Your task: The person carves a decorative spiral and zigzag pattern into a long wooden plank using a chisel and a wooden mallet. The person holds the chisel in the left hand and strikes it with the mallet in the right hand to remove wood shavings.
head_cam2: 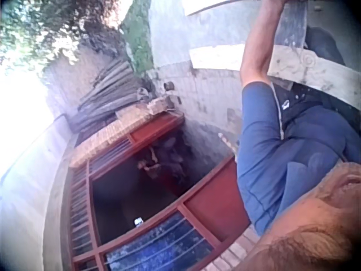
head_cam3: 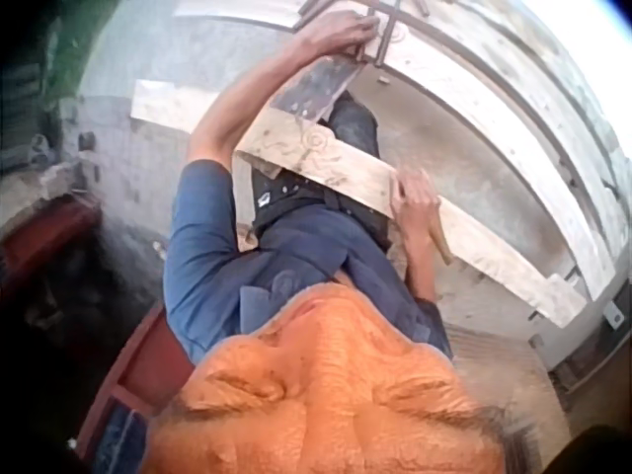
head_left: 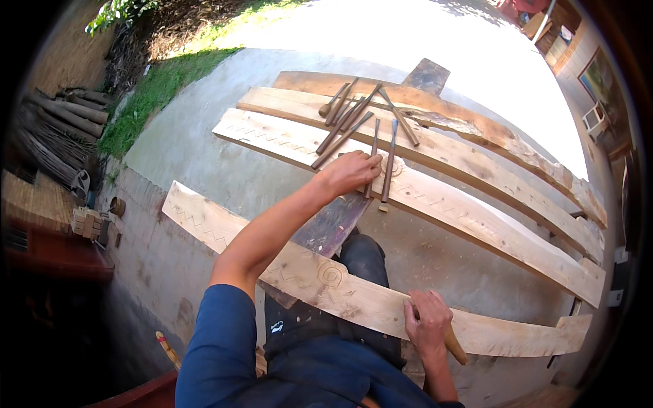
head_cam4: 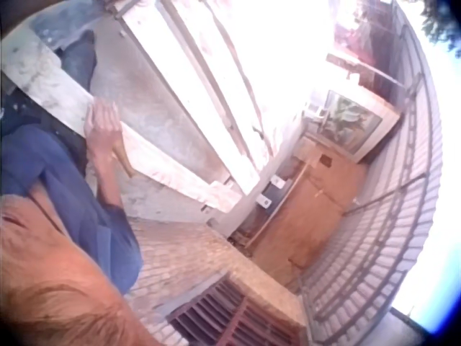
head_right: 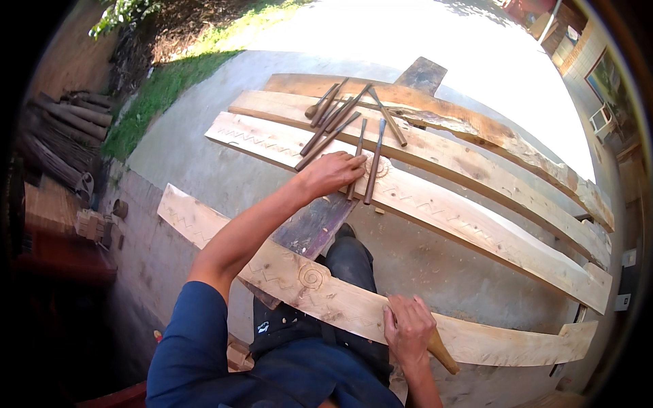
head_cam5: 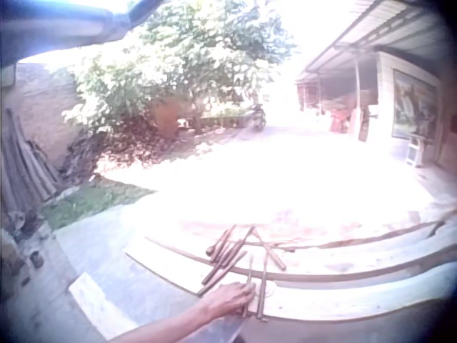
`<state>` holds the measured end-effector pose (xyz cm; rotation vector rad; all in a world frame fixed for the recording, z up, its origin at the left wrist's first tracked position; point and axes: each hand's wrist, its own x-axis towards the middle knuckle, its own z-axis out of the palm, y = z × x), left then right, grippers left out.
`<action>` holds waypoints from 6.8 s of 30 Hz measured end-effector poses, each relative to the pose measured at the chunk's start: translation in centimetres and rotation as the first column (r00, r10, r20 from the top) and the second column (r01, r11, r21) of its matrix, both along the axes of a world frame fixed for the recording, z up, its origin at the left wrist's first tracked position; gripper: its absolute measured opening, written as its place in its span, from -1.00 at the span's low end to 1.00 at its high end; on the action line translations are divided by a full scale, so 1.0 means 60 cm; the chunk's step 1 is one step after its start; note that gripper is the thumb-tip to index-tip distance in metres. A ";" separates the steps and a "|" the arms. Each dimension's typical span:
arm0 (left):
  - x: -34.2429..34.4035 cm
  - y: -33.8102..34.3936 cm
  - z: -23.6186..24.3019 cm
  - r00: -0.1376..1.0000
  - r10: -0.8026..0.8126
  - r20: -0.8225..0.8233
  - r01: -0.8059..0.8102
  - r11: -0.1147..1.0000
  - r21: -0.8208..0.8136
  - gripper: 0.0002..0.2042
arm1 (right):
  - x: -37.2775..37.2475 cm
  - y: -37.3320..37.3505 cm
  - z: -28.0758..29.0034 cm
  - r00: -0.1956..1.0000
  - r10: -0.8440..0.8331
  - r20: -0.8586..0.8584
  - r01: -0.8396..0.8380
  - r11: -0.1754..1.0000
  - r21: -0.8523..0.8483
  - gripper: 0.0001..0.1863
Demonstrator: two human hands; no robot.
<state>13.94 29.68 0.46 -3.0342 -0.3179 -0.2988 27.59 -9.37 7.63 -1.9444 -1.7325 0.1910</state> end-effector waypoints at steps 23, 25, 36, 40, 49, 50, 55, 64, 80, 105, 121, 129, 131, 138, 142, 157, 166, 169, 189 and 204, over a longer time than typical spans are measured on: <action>0.027 -0.140 0.143 0.779 -0.169 0.604 0.076 0.981 0.177 -0.89 | -0.059 -0.013 0.018 0.999 -0.003 0.039 0.001 0.999 0.036 -0.64; -0.014 -0.174 0.200 0.651 0.001 0.759 0.039 0.999 -0.035 -0.78 | -0.068 -0.013 -0.011 0.997 0.049 0.060 -0.051 0.998 0.028 -0.57; -0.340 -0.265 0.192 0.133 0.397 0.908 0.034 0.914 -0.404 -0.67 | -0.218 0.013 -0.126 0.661 0.705 -0.258 -0.695 0.704 0.142 -0.48; -0.389 -0.318 0.158 0.059 0.628 0.776 -0.209 0.768 -0.605 -0.56 | -0.208 0.043 -0.072 0.886 0.445 -0.129 -0.433 0.895 0.110 -0.56; -0.407 -0.345 0.131 -0.265 0.791 0.551 0.343 0.611 -0.713 -0.64 | -0.215 0.012 -0.069 0.756 0.567 -0.327 -0.564 0.818 0.113 -0.80; -0.411 -0.337 0.131 -0.302 0.800 0.519 0.416 0.600 -0.683 -0.64 | -0.211 0.015 -0.064 0.783 0.517 -0.344 -0.512 0.851 0.113 -0.82; -0.408 -0.319 0.098 -0.389 0.850 0.356 0.625 0.528 -0.576 -0.67 | -0.178 0.024 -0.054 0.876 0.404 -0.262 -0.384 0.915 0.126 -0.80; -0.391 -0.323 0.067 -0.276 0.882 0.381 0.466 0.470 -0.750 -0.61 | -0.155 0.015 -0.052 0.908 0.368 -0.201 -0.356 0.930 0.094 -0.79; -0.317 -0.369 0.003 -0.067 0.988 0.137 0.373 0.152 -0.915 -0.72 | -0.005 -0.072 -0.019 0.933 -0.335 0.133 0.347 0.935 -0.078 -0.15; -0.258 -0.311 -0.010 0.271 0.957 0.105 0.214 0.046 -0.976 -0.76 | 0.001 0.152 0.011 -0.006 -0.344 -0.939 -0.174 0.925 -0.338 -0.34; -0.228 -0.286 -0.010 0.374 0.898 0.232 0.102 0.209 -0.973 -0.74 | -0.060 0.413 0.034 0.871 0.279 -0.404 -0.356 0.926 -0.129 -0.53; -0.227 -0.279 -0.016 0.362 0.912 0.194 0.121 0.160 -0.980 -0.71 | -0.105 0.502 0.147 0.742 0.191 -0.643 -0.447 0.856 -0.262 -0.45; -0.225 -0.279 -0.015 0.361 0.913 0.191 0.123 0.156 -0.980 -0.70 | -0.104 0.514 0.121 0.751 0.247 -0.612 -0.447 0.872 -0.197 -0.44; -0.227 -0.282 -0.022 0.355 0.910 0.215 0.086 0.197 -0.977 -0.72 | -0.118 0.579 0.126 0.884 0.327 -0.334 -0.417 0.875 -0.247 -0.39; -0.215 -0.273 -0.013 0.405 0.882 0.238 0.096 0.219 -0.971 -0.73 | -0.093 0.642 0.117 0.859 0.457 -0.230 -0.471 0.882 -0.003 -0.53; -0.215 -0.272 -0.019 0.407 0.893 0.192 0.085 0.172 -0.981 -0.74 | -0.152 0.707 0.133 0.654 0.704 0.278 -0.586 0.703 -0.402 -0.46; -0.213 -0.272 -0.017 0.423 0.888 0.179 0.064 0.168 -0.984 -0.75 | -0.138 0.711 0.127 0.745 0.660 0.095 -0.585 0.715 -0.382 -0.48; -0.215 -0.272 -0.014 0.439 0.881 0.176 -0.020 0.205 -0.979 -0.74 | -0.132 0.710 0.129 0.825 0.565 -0.013 -0.528 0.763 -0.373 -0.47; -0.234 -0.291 -0.020 0.301 0.927 0.224 0.363 0.106 -0.926 -0.74 | -0.130 0.665 0.113 0.819 0.572 0.047 -0.573 0.820 0.005 -0.43; -0.255 -0.330 -0.012 0.252 0.950 0.182 0.248 0.119 -0.962 -0.76 | -0.175 0.610 0.118 0.748 0.661 0.062 -0.662 0.750 -0.002 -0.45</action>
